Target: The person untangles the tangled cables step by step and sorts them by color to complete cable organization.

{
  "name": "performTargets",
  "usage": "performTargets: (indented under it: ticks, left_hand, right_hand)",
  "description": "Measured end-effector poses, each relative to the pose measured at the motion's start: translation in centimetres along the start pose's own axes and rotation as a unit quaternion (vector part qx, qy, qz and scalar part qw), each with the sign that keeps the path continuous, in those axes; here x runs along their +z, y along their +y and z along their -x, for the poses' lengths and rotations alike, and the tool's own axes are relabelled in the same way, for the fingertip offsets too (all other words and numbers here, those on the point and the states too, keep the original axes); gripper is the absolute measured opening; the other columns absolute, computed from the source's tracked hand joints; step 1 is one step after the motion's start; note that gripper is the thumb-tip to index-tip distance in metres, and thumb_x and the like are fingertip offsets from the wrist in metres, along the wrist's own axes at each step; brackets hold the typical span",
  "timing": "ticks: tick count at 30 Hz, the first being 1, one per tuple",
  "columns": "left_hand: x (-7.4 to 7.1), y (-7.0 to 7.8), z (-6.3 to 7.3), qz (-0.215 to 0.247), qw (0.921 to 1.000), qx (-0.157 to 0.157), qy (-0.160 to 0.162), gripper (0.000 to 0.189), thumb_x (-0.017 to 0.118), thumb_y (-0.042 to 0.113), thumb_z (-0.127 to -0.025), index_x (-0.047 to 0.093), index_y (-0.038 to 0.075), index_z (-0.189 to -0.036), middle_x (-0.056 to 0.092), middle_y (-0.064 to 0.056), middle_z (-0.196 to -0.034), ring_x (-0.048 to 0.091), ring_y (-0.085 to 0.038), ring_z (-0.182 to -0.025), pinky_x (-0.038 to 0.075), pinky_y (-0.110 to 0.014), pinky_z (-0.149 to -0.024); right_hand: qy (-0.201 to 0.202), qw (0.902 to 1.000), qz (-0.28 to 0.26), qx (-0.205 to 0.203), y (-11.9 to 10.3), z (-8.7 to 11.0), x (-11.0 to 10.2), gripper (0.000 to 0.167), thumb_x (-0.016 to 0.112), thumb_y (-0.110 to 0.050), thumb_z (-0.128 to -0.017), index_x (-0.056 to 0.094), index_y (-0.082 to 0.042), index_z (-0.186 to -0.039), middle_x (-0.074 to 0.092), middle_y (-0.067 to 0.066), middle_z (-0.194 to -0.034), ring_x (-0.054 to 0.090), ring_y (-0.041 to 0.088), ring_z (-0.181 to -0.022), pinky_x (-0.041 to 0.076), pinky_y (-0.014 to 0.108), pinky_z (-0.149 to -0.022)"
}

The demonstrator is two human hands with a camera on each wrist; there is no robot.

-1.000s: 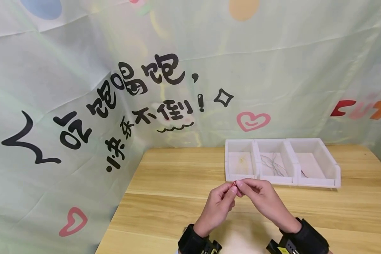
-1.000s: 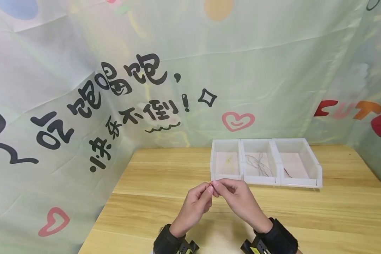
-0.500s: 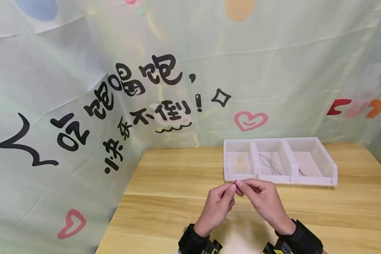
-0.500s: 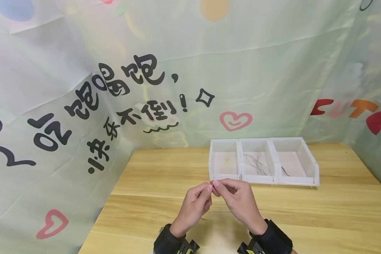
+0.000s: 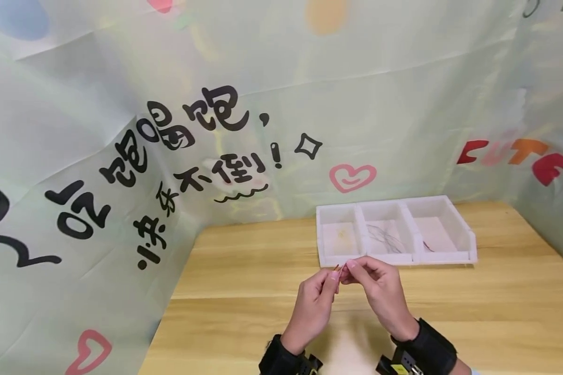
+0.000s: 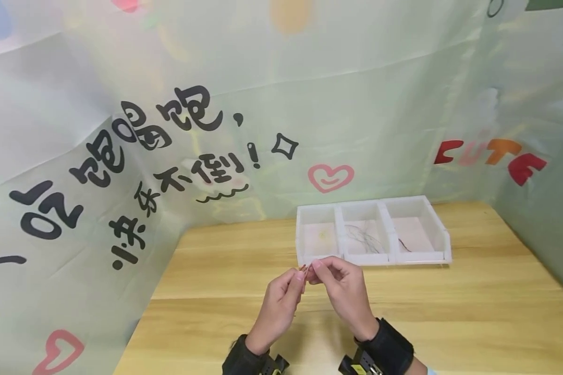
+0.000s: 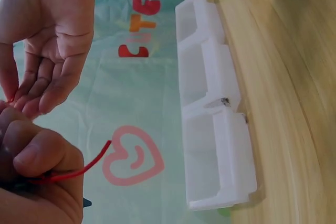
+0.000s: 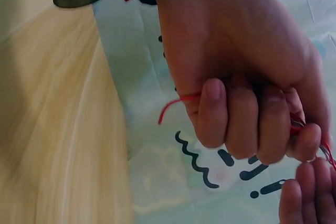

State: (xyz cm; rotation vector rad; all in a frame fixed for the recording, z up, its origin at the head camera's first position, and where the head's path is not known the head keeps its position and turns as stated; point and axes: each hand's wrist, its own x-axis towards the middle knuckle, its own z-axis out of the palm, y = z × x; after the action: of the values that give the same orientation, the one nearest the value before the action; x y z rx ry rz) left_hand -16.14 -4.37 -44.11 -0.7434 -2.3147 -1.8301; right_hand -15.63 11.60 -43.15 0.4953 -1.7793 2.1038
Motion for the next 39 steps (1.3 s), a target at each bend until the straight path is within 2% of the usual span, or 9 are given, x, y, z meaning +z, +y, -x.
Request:
performTargets:
  ticks: [6,12,15,18,22,26,29,33,39]
  left_hand:
    - [-0.6,0.0,0.6,-0.008,0.9995,-0.023,-0.021,0.033,0.048,0.031,-0.109,0.059,0.011,-0.084,0.038,0.006,-0.062,0.033,-0.003,-0.052,0.028,-0.019,-0.051]
    - [-1.0,-0.4,1.0,-0.013,0.9984,-0.033,-0.043,0.034,0.046,0.030,-0.110,0.059,0.010,-0.085,0.038,0.006,-0.061,0.033,-0.003,-0.051,0.028,-0.019,-0.050]
    - [-1.0,-0.7,1.2,-0.012,0.9971,-0.033,-0.067,0.034,0.047,0.027,-0.110,0.060,0.008,-0.085,0.037,0.006,-0.060,0.031,-0.003,-0.050,0.027,-0.019,-0.049]
    - [-1.0,-0.9,1.4,-0.010,0.9959,-0.031,-0.085,0.034,0.047,0.025,-0.110,0.061,0.008,-0.084,0.036,0.006,-0.059,0.030,-0.002,-0.049,0.027,-0.019,-0.048]
    - [-1.0,-1.0,1.4,-0.012,0.9954,-0.029,-0.090,0.036,0.047,0.029,-0.110,0.060,0.008,-0.083,0.034,0.007,-0.059,0.029,-0.002,-0.049,0.026,-0.019,-0.048]
    - [-1.1,-1.3,1.4,-0.009,0.9959,-0.023,-0.087,0.038,0.046,0.032,-0.110,0.060,0.009,-0.082,0.033,0.008,-0.059,0.028,-0.003,-0.049,0.025,-0.021,-0.047]
    - [-1.2,-1.3,1.4,-0.007,0.9962,-0.017,-0.085,0.036,0.046,0.031,-0.110,0.059,0.012,-0.082,0.033,0.008,-0.059,0.028,-0.003,-0.049,0.025,-0.021,-0.047]
    - [-1.3,-1.4,1.3,-0.007,0.9959,-0.021,-0.088,0.037,0.047,0.030,-0.109,0.059,0.008,-0.082,0.033,0.008,-0.060,0.029,-0.002,-0.050,0.026,-0.020,-0.048]
    - [-1.4,-1.7,1.2,-0.004,0.9960,-0.022,-0.087,0.036,0.047,0.029,-0.109,0.060,0.008,-0.083,0.034,0.008,-0.059,0.029,-0.003,-0.049,0.025,-0.021,-0.046]
  right_hand:
    - [0.030,0.9962,-0.074,0.035,0.2,-0.2,0.7,0.028,0.053,-0.007,-0.106,0.058,0.018,-0.095,0.067,0.014,-0.087,0.069,0.020,-0.081,0.058,0.035,-0.077]
    - [0.061,0.9760,-0.194,0.078,0.1,-1.0,0.9,0.026,0.050,-0.017,-0.108,0.059,0.005,-0.099,0.072,0.011,-0.093,0.071,0.019,-0.084,0.058,0.033,-0.078]
    - [0.087,0.9664,-0.231,0.070,-0.3,-1.6,0.3,0.024,0.048,-0.019,-0.109,0.058,-0.001,-0.096,0.068,0.008,-0.087,0.067,0.016,-0.078,0.057,0.028,-0.072]
    - [0.100,0.9642,-0.235,0.071,-0.8,-2.1,-0.4,0.024,0.049,-0.021,-0.109,0.055,-0.005,-0.092,0.054,0.002,-0.075,0.053,0.012,-0.065,0.050,0.023,-0.060]
    - [0.091,0.9695,-0.214,0.078,-1.3,-2.4,-1.1,0.024,0.049,-0.023,-0.109,0.050,-0.006,-0.091,0.034,0.002,-0.069,0.028,0.016,-0.058,0.027,0.029,-0.053]
    - [0.080,0.9770,-0.187,0.062,-1.4,-2.7,-2.0,0.024,0.049,-0.021,-0.109,0.050,-0.004,-0.092,0.029,0.005,-0.068,0.022,0.018,-0.058,0.020,0.033,-0.054]
    - [0.079,0.9827,-0.160,0.050,-1.1,-3.1,-3.1,0.024,0.049,-0.018,-0.109,0.051,-0.003,-0.091,0.031,0.005,-0.067,0.024,0.019,-0.057,0.022,0.032,-0.052]
    - [0.096,0.9889,-0.105,0.044,-0.6,-3.9,-5.4,0.022,0.050,-0.012,-0.108,0.059,-0.002,-0.090,0.041,0.003,-0.065,0.036,0.016,-0.053,0.034,0.026,-0.047]
    - [0.105,0.9920,0.043,0.054,-0.1,-5.4,-10.6,0.017,0.061,-0.005,-0.101,0.069,0.000,-0.087,0.059,0.001,-0.067,0.056,0.010,-0.055,0.048,0.021,-0.053]
